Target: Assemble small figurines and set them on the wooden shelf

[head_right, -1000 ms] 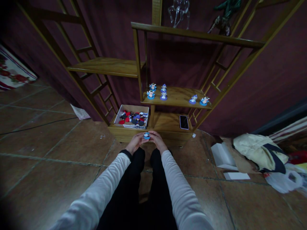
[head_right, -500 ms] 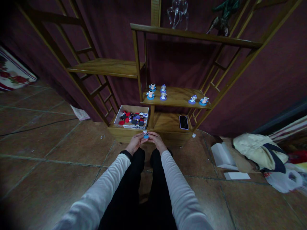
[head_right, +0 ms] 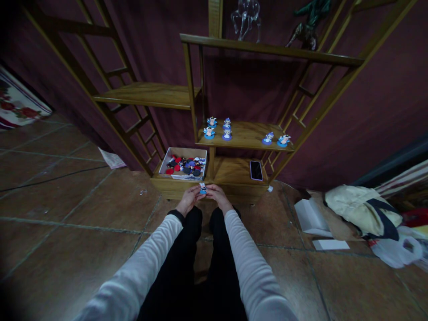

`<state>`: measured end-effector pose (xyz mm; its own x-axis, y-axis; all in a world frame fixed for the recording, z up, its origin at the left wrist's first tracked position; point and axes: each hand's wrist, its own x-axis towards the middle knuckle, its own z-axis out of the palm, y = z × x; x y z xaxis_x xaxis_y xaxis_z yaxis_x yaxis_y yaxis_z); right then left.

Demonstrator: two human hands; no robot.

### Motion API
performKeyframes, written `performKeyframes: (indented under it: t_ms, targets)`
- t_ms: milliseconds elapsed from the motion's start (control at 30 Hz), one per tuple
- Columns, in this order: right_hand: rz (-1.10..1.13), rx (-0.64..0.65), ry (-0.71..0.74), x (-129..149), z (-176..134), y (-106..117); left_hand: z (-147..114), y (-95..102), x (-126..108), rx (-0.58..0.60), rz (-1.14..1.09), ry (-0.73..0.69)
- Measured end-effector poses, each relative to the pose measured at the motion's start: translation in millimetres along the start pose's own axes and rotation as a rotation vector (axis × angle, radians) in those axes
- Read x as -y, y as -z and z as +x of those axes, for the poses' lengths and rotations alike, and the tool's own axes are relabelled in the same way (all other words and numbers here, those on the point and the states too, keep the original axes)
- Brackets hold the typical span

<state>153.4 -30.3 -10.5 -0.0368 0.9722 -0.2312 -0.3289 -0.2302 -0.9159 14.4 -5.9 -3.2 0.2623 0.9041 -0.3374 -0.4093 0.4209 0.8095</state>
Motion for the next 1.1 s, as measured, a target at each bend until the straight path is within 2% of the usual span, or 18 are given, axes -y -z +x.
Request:
performKeyframes:
  t_ms: [567,767,1100]
  targets:
    - [0.016,-0.026,-0.005,1.5,0.0,-1.6,-4.1,-2.8,-2.8,-0.023,-0.032,0.016]
    - [0.02,-0.009,0.006,1.4,0.0,-1.5,-3.9,-1.0,-2.5,0.019,-0.021,0.016]
    - [0.029,-0.02,-0.002,-5.8,5.6,2.6,-1.0,0.4,-0.4,0.024,-0.028,0.009]
